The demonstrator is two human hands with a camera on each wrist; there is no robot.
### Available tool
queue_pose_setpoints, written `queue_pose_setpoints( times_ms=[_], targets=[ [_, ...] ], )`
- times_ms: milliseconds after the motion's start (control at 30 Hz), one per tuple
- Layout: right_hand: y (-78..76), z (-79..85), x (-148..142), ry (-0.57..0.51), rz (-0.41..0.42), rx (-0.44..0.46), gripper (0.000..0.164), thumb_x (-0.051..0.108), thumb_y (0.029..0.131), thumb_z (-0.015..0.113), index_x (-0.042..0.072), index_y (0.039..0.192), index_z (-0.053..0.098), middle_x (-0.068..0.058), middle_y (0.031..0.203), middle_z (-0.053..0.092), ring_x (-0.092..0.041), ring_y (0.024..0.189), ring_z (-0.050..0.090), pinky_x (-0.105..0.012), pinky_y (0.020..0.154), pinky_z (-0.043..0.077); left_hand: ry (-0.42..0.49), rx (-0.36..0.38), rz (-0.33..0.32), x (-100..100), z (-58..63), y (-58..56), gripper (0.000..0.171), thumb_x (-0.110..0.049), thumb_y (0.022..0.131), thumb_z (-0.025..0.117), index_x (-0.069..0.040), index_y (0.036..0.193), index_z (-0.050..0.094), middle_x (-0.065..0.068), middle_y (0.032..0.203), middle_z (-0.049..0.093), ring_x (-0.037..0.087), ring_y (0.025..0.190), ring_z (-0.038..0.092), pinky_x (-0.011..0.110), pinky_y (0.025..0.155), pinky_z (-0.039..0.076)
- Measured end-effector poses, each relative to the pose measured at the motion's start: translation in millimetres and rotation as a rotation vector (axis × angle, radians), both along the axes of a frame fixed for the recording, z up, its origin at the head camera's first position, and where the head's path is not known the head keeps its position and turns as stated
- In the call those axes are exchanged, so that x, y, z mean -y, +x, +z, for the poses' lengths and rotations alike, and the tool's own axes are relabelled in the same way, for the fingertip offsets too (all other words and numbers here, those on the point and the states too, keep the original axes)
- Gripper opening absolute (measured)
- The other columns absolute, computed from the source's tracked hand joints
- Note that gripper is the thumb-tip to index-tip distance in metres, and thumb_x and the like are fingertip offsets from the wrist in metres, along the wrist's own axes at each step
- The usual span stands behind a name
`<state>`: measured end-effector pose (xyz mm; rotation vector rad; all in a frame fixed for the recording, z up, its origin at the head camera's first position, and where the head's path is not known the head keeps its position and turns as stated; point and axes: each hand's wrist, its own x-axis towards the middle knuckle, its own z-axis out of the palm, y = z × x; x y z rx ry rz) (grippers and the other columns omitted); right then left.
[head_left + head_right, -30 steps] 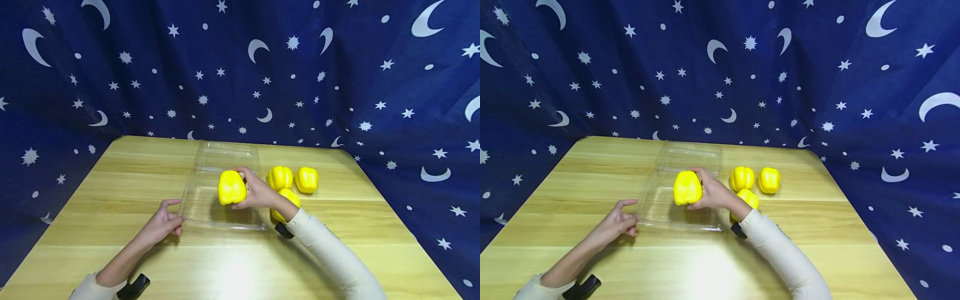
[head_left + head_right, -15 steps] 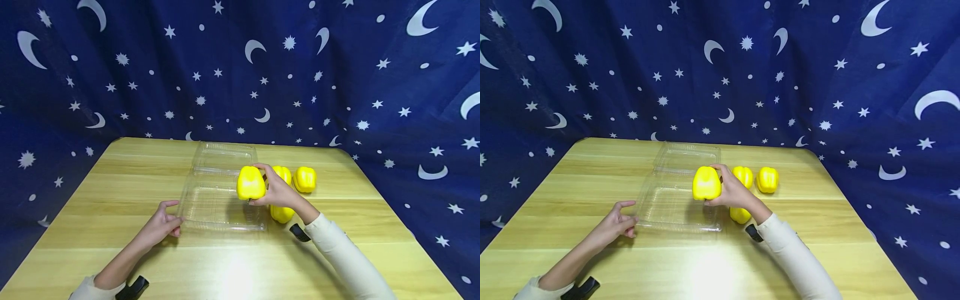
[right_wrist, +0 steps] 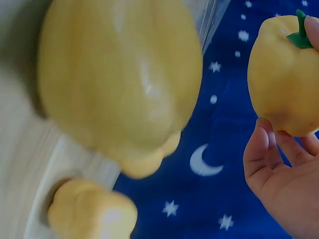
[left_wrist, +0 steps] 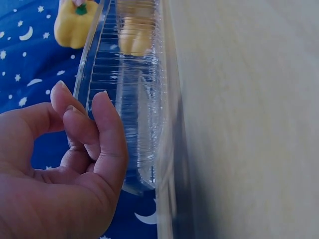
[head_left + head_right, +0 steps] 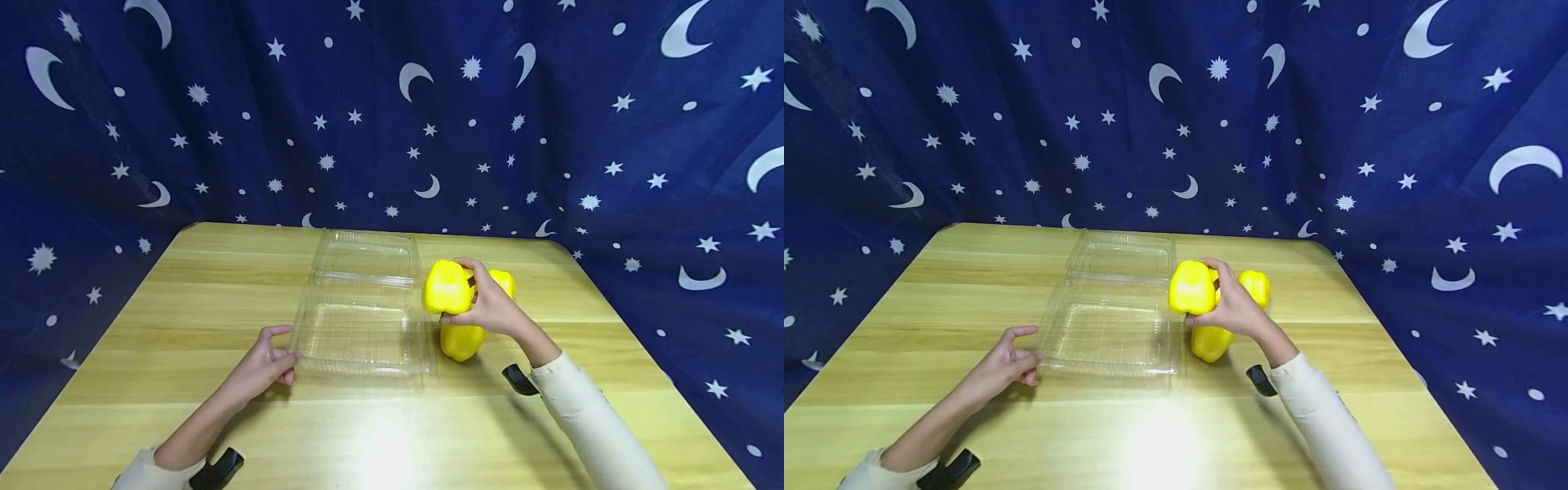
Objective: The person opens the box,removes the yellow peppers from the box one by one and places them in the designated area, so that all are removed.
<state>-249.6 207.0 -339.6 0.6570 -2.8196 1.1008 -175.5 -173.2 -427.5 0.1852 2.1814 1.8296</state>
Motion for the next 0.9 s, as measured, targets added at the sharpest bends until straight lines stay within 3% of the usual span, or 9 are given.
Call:
queue_pose_setpoints(
  times_ms=[233,600,900],
  targets=[
    [10.6,-2.1,-35.5,-0.041,-0.085,0.049,0.099,0.019,0.06,0.085,0.007,0.136,0.023,-0.019,0.125,0.039,-0.03,0.098,0.045,-0.035,0.073,0.05,-0.015,0.01,0.001,-0.9,-2.2,-0.5,0.063,-0.012,0.092,0.052,0.003,0.137,0.009,0.0,0.061,0.053,0.011,0.055,0.055,0.027,0.068,0.052],
    [24.5,-6.6,-72.9,0.013,-0.199,0.033,0.097,0.016,0.064,0.083,0.004,0.137,0.021,-0.023,0.124,0.038,-0.031,0.096,0.046,-0.024,0.063,0.048,-0.021,-0.005,-0.016,-0.4,-0.3,-0.7,0.063,-0.011,0.092,0.05,0.004,0.136,0.009,-0.001,0.06,0.053,0.01,0.056,0.054,0.026,0.066,0.051],
    [27.4,-19.1,-95.3,0.077,-0.201,0.081,0.1,0.024,0.064,0.083,0.003,0.138,0.02,-0.021,0.13,0.036,-0.033,0.099,0.046,-0.032,0.069,0.047,-0.02,-0.01,-0.012,0.2,1.7,-0.1,0.065,-0.014,0.092,0.052,0.004,0.137,0.008,-0.001,0.06,0.053,0.011,0.056,0.054,0.026,0.068,0.051]
  ],
)
